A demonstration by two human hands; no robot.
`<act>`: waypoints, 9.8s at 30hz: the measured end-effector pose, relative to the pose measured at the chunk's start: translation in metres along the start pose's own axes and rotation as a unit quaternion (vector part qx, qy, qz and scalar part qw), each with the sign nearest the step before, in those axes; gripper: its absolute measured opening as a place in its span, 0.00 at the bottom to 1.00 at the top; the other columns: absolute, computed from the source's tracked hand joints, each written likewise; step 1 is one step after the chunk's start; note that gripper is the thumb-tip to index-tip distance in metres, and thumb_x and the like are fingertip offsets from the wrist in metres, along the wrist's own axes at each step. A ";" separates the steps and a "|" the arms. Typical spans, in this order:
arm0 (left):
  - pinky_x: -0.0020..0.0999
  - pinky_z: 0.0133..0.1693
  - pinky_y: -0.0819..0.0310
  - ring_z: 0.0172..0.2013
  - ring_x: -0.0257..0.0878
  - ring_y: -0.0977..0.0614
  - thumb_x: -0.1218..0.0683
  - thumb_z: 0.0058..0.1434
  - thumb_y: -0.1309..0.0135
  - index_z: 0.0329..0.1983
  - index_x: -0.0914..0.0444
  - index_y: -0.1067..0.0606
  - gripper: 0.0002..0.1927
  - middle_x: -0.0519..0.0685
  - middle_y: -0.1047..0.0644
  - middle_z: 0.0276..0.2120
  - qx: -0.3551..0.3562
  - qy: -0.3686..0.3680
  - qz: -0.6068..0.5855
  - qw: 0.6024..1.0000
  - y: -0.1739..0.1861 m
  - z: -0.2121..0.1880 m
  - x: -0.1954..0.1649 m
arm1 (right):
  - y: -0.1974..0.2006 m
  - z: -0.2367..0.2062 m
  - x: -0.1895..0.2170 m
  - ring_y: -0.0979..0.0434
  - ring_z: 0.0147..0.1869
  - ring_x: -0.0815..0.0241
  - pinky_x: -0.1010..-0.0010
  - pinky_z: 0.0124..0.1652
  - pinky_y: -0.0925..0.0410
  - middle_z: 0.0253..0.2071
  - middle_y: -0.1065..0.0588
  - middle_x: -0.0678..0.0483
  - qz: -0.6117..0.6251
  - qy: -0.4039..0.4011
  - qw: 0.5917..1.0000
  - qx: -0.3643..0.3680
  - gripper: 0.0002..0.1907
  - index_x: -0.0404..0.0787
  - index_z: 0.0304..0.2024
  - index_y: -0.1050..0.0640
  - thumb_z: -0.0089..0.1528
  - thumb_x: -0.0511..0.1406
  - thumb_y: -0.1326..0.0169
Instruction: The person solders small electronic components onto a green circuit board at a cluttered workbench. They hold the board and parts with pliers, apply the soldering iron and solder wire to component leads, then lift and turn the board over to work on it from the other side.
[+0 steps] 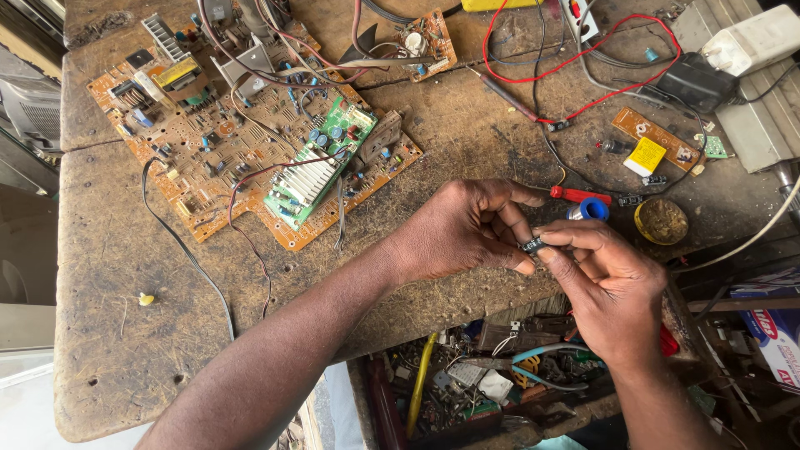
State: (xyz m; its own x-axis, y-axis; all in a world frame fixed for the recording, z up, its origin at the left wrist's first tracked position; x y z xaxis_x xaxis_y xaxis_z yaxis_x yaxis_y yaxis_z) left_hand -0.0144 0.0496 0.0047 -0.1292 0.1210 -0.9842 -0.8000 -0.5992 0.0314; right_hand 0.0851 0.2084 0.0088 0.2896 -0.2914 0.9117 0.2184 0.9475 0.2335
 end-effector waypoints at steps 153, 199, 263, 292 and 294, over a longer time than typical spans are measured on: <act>0.30 0.43 0.20 0.40 0.35 0.15 0.58 0.60 0.34 0.46 0.62 0.18 0.11 0.47 0.18 0.38 -0.131 -0.124 0.133 0.975 0.014 0.000 -0.012 | -0.025 -0.001 0.043 0.22 0.57 0.53 0.69 0.48 0.23 0.62 0.31 0.39 -0.283 0.191 0.937 -0.072 0.39 0.28 0.68 0.36 0.57 0.22 0.35; 0.28 0.34 0.15 0.31 0.33 0.16 0.64 0.63 0.43 0.47 0.67 0.18 0.10 0.50 0.16 0.35 -0.075 0.023 -0.016 0.997 0.020 0.012 0.016 | 0.253 -0.051 -0.065 0.23 0.47 0.58 0.66 0.48 0.30 0.45 0.22 0.46 -0.348 0.000 0.919 -0.183 0.12 0.30 0.56 0.22 0.73 0.30 0.39; 0.25 0.31 0.19 0.29 0.27 0.17 0.56 0.66 0.41 0.47 0.64 0.18 0.09 0.44 0.17 0.30 -0.025 -0.007 0.046 0.999 0.008 0.015 0.007 | 0.147 -0.076 -0.040 0.22 0.33 0.52 0.54 0.38 0.28 0.29 0.25 0.39 0.100 -0.042 0.987 -0.121 0.01 0.29 0.47 0.24 0.74 0.23 0.45; 0.26 0.33 0.18 0.30 0.27 0.16 0.59 0.64 0.40 0.47 0.65 0.18 0.09 0.45 0.15 0.32 -0.046 -0.012 0.033 0.998 0.008 0.013 0.009 | 0.147 -0.075 -0.037 0.24 0.31 0.53 0.55 0.37 0.28 0.28 0.25 0.38 0.071 -0.069 0.990 -0.100 0.04 0.25 0.50 0.24 0.73 0.23 0.47; 0.26 0.33 0.18 0.30 0.28 0.16 0.59 0.64 0.40 0.47 0.65 0.18 0.09 0.45 0.16 0.31 -0.045 -0.011 0.026 0.999 0.008 0.015 0.010 | 0.147 -0.075 -0.037 0.25 0.31 0.53 0.56 0.37 0.29 0.28 0.26 0.38 0.073 -0.063 0.989 -0.108 0.04 0.25 0.50 0.24 0.73 0.23 0.47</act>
State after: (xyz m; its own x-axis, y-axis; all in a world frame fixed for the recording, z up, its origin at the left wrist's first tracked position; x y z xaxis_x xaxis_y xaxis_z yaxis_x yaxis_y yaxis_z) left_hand -0.0304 0.0579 -0.0028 -0.1833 0.1052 -0.9774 -0.7360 -0.6739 0.0655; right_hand 0.1764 0.3485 -0.0158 0.2173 -0.1220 0.9685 0.3803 0.9243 0.0311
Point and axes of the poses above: each hand's wrist, its own z-axis towards the middle knuckle, its own y-axis out of the back of the hand, x = y × z, the point moved 5 cm from there along z, towards the middle knuckle
